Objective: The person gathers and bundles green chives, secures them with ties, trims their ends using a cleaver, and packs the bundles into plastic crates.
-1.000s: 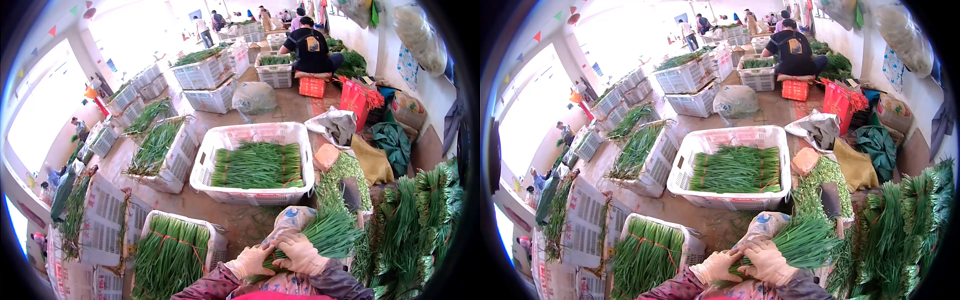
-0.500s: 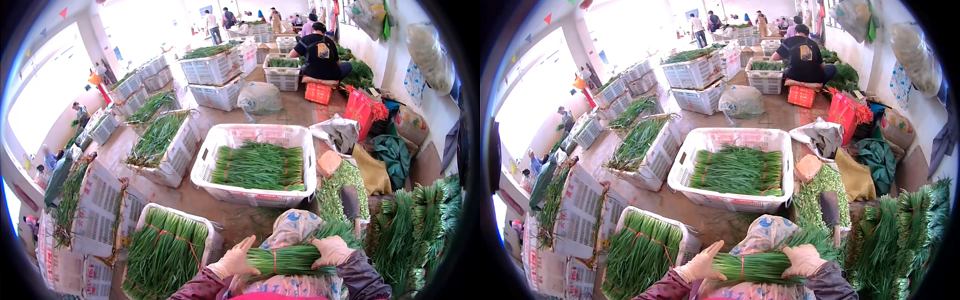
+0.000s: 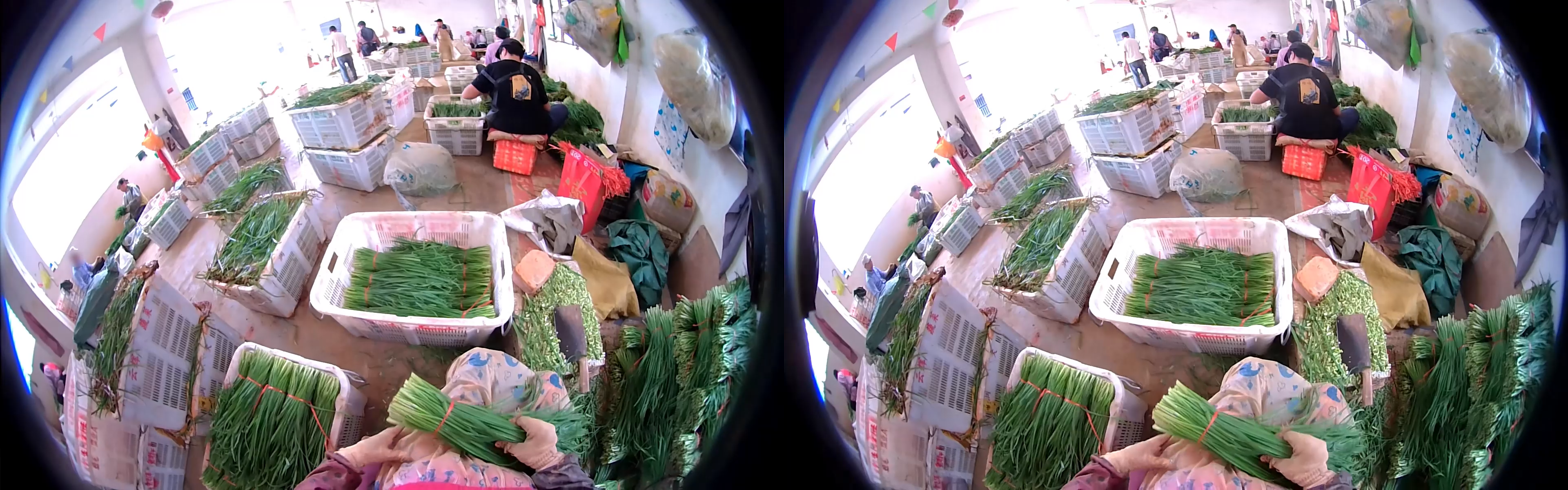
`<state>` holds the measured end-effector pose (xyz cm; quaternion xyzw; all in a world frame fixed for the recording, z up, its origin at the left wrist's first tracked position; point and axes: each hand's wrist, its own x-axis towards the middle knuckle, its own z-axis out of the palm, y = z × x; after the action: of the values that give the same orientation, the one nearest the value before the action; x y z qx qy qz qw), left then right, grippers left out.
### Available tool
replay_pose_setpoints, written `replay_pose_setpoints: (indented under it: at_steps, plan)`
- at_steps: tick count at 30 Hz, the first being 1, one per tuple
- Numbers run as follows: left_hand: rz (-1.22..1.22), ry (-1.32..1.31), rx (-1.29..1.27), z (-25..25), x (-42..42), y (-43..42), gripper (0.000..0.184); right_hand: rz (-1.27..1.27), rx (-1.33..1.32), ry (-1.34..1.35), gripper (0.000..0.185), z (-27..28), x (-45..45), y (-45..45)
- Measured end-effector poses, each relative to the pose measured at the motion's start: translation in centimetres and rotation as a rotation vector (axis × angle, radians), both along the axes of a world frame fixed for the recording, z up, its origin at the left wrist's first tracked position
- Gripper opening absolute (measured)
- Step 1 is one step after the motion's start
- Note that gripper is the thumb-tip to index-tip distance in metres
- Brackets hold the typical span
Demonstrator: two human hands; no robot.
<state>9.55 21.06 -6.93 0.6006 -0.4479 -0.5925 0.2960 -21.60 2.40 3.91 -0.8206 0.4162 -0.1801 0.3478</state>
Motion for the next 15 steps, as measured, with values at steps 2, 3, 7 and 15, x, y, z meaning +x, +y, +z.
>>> replay_pose_setpoints:
  at_steps: [2, 3, 7, 15]
  plan:
    - [0.023, -0.059, -0.264, 2.7, -0.9, -3.1, 0.088, 0.002, -0.023, -0.008, 0.044, 1.0, 1.3, -0.3]
    - [0.066, 0.075, -0.212, 4.5, -1.1, -4.8, 0.097, 0.035, -0.118, -0.026, 0.044, 1.7, 1.9, -0.6]
    - [0.469, 0.679, -0.383, 6.8, -3.0, -8.9, 0.101, 0.106, -0.397, -0.056, 0.044, 4.1, 4.4, -1.6]
    - [0.898, 0.981, -0.591, 11.6, -5.4, -13.8, 0.067, 0.273, -0.65, 0.069, 0.063, 8.7, 9.6, -1.0]
